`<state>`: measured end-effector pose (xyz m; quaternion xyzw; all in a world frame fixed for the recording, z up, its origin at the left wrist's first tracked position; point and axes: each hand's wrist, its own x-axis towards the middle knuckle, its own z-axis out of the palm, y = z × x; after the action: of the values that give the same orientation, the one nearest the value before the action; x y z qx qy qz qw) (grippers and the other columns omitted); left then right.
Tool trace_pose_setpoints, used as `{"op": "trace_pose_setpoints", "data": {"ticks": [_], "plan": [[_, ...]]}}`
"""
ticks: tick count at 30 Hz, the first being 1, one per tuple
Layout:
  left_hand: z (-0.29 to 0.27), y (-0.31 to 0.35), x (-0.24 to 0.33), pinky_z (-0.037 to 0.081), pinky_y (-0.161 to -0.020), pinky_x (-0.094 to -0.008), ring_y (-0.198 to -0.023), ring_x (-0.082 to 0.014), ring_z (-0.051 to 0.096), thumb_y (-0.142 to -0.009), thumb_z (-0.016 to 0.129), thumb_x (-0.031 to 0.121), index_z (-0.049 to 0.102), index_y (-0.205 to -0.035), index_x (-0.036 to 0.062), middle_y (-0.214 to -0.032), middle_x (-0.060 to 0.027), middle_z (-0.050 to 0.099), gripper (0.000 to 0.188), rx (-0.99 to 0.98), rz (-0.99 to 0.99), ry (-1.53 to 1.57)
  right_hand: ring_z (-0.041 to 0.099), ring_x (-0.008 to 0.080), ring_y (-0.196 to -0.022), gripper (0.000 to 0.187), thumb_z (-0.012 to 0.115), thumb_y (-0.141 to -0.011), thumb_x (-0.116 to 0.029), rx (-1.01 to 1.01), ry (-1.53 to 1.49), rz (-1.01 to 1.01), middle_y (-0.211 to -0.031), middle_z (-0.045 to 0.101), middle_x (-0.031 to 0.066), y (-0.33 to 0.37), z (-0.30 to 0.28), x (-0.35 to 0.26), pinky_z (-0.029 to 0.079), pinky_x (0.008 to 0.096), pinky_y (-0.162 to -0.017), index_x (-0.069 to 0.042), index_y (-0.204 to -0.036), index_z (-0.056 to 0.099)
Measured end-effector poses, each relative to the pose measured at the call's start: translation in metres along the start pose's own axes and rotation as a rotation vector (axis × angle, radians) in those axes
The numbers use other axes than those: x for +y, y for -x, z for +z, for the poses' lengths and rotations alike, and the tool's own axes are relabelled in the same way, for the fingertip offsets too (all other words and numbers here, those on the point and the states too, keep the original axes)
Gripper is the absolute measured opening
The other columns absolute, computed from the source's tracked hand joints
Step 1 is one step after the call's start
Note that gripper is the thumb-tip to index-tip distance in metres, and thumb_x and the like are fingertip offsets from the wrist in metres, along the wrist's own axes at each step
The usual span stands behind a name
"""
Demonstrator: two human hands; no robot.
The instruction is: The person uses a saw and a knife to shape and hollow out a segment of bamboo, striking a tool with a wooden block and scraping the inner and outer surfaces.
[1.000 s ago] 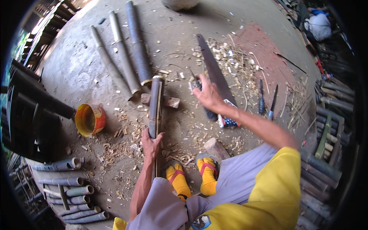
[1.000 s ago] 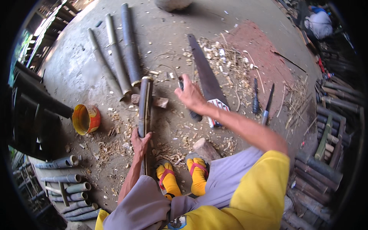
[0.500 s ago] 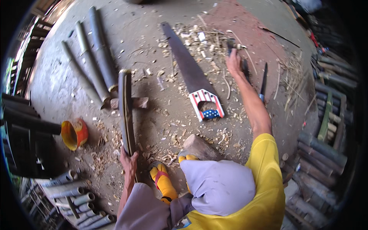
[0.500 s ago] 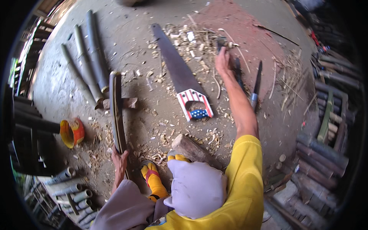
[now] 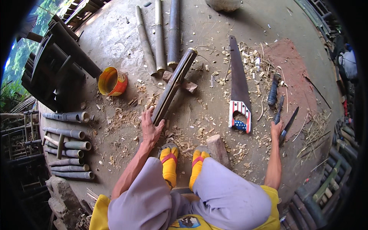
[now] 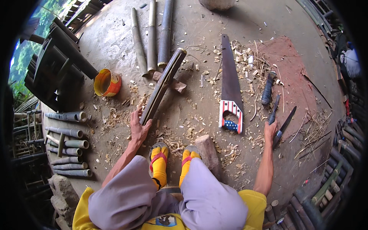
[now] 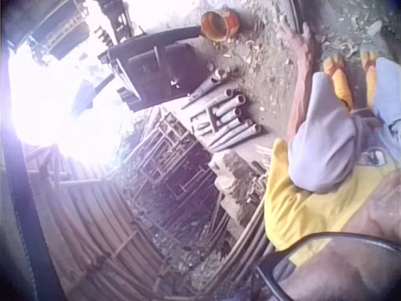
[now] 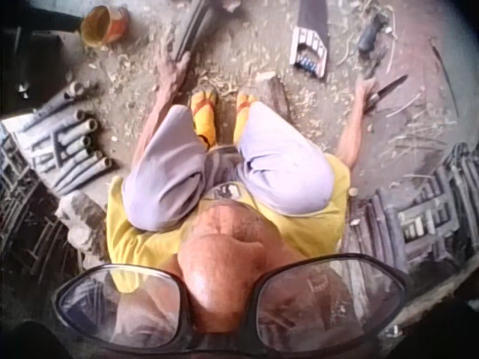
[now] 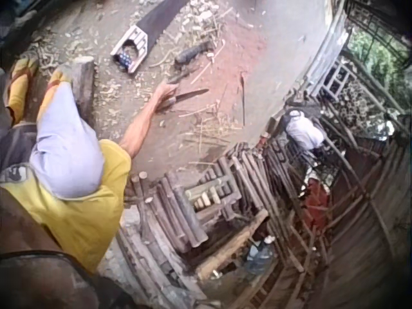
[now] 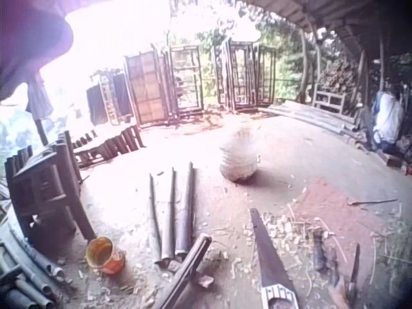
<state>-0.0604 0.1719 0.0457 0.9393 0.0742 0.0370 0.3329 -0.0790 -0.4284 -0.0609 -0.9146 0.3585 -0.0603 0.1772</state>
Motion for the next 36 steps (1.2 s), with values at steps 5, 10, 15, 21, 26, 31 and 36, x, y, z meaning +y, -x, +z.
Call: {"op": "trace_pose_setpoints", "data": {"ticks": [5, 10, 15, 21, 26, 31, 36], "plan": [[-0.011, 0.005, 0.061, 0.051, -0.081, -0.0304, -0.091, -0.0157, 0.06, -0.079, 0.069, 0.012, 0.056, -0.114, 0.0017, -0.101, -0.0074, 0.061, 0.039, -0.479, -0.137, 0.481, 0.051, 0.02, -0.051, 0.033, 0.057, -0.078, -0.036, -0.317, -1.321, 0.612, -0.068, 0.052, 0.0082, 0.011, -0.006, -0.027, 0.042, 0.0336, -0.047, -0.004, -0.081, 0.05], [0.002, 0.007, 0.083, 0.049, -0.077, -0.0259, -0.088, -0.0116, 0.058, -0.081, 0.066, 0.01, 0.056, -0.114, 0.0026, -0.1, -0.0047, 0.06, 0.035, -0.546, -0.088, 0.611, 0.051, 0.0222, -0.048, 0.032, 0.057, -0.08, -0.031, -0.025, -1.056, 0.466, -0.067, 0.052, 0.0084, 0.054, 0.002, -0.122, 0.044, 0.0384, -0.045, -0.003, -0.091, 0.046], [0.034, 0.019, 0.086, 0.047, -0.074, -0.0242, -0.085, -0.0097, 0.057, -0.085, 0.064, 0.014, 0.058, -0.112, 0.0028, -0.098, -0.003, 0.062, 0.029, -0.664, -0.089, 0.629, 0.059, 0.0451, -0.076, 0.042, 0.052, -0.083, -0.032, 0.286, -0.257, 0.117, -0.086, 0.059, 0.0287, 0.023, 0.014, -0.073, 0.046, 0.0498, -0.066, 0.005, -0.101, 0.043], [0.009, 0.03, 0.049, 0.049, -0.069, -0.0245, -0.083, -0.0115, 0.059, -0.084, 0.063, 0.008, 0.058, -0.11, 0.001, -0.096, -0.0047, 0.062, 0.027, -0.646, -0.199, 0.514, 0.057, 0.042, -0.092, 0.048, 0.056, -0.083, -0.04, 0.151, -0.098, 0.176, -0.094, 0.059, 0.0273, 0.031, 0.005, -0.062, 0.045, 0.0502, -0.078, 0.002, -0.106, 0.05], [-0.012, 0.045, 0.029, 0.05, -0.072, -0.028, -0.081, -0.0138, 0.061, -0.082, 0.064, 0.01, 0.058, -0.109, 0.0005, -0.093, -0.0068, 0.064, 0.029, -0.601, -0.249, 0.448, 0.046, 0.0407, -0.115, 0.07, 0.069, -0.074, -0.039, 0.084, 0.297, 0.336, -0.122, 0.051, 0.0205, 0.04, -0.02, -0.008, 0.038, 0.0502, -0.098, -0.007, -0.129, 0.041], [-0.002, 0.036, 0.044, 0.051, -0.076, -0.0302, -0.084, -0.0171, 0.064, -0.078, 0.068, 0.015, 0.06, -0.108, 0.0005, -0.093, -0.0104, 0.066, 0.033, -0.686, -0.134, 0.389, 0.058, 0.0436, -0.093, 0.06, 0.071, -0.07, -0.035, 0.12, -0.006, 0.371, -0.097, 0.059, 0.0306, 0.016, -0.017, 0.07, 0.044, 0.0491, -0.083, 0.008, -0.108, 0.051], [-0.05, 0.028, 0.075, 0.047, -0.085, -0.0276, -0.093, -0.0128, 0.059, -0.082, 0.068, 0.012, 0.057, -0.112, 0.0002, -0.099, -0.006, 0.062, 0.034, -0.687, -0.223, 0.605, 0.058, 0.0404, -0.082, 0.053, 0.059, -0.078, -0.04, 0.144, -0.371, 0.204, -0.092, 0.059, 0.0252, 0.072, -0.04, -0.064, 0.042, 0.0493, -0.074, 0.008, -0.101, 0.051]]}}
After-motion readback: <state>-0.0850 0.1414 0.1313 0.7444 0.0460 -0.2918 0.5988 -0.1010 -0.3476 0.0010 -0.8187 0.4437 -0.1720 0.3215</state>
